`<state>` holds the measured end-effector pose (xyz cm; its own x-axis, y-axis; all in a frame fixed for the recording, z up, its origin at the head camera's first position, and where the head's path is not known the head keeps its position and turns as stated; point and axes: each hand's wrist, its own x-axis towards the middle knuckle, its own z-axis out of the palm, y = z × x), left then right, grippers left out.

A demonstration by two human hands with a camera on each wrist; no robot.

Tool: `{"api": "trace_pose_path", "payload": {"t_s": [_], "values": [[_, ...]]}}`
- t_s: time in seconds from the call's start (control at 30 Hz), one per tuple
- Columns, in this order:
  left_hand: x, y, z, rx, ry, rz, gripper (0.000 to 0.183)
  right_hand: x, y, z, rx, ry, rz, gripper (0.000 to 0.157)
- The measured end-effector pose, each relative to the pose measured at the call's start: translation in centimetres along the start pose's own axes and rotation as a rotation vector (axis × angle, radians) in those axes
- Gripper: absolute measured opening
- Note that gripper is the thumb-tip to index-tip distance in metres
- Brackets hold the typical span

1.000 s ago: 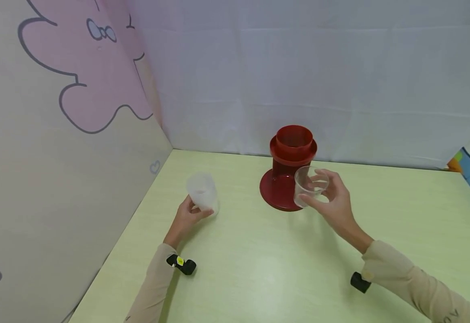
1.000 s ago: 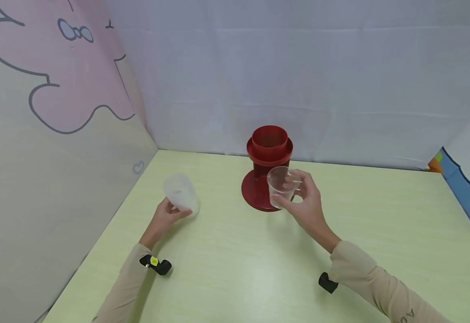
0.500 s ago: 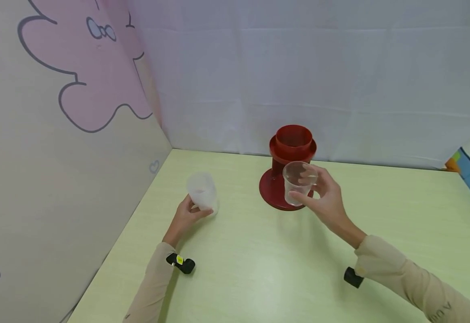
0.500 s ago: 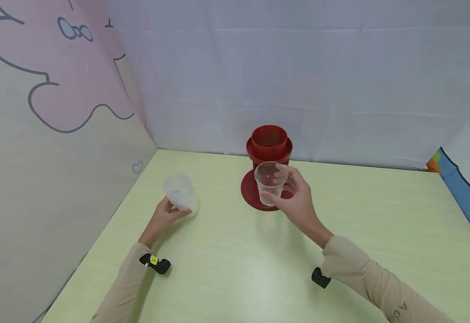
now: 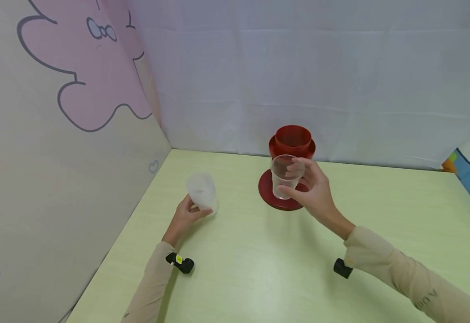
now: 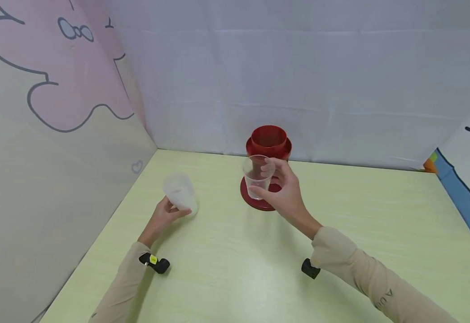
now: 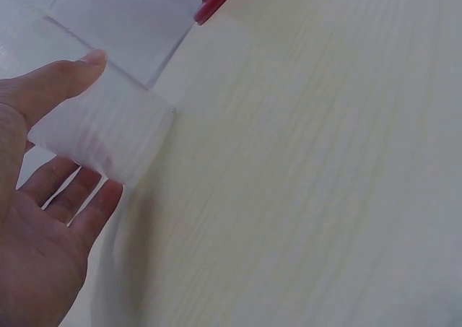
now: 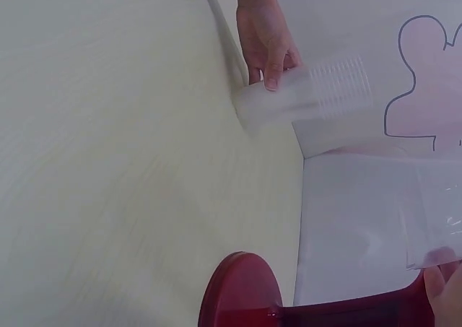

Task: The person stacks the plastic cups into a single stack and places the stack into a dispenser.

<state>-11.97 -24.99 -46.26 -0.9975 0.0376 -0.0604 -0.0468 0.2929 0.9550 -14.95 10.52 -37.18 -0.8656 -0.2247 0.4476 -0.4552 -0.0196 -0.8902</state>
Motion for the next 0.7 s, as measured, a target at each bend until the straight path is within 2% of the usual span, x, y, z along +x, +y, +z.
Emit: {"api": "trace_pose_path", "payload": {"t_s": [0.2, 0.47, 0.7], "values": [[-0.1, 0.2, 0.0, 0.003, 0.001, 0.0, 0.075, 0.8, -0.6, 0.9, -0.008, -0.022, 0.011, 0.064], [-0.2, 0.2, -0.1, 0.01, -0.01, 0.012, 0.075, 1.4, -3.4, 2.5, -0.016, -0.058, 0.004, 0.06], [-0.3, 0.4, -0.2, 0.011, -0.016, 0.02, 0.076, 2.0, -3.7, 3.3, -0.016, -0.072, -0.002, 0.059]]}}
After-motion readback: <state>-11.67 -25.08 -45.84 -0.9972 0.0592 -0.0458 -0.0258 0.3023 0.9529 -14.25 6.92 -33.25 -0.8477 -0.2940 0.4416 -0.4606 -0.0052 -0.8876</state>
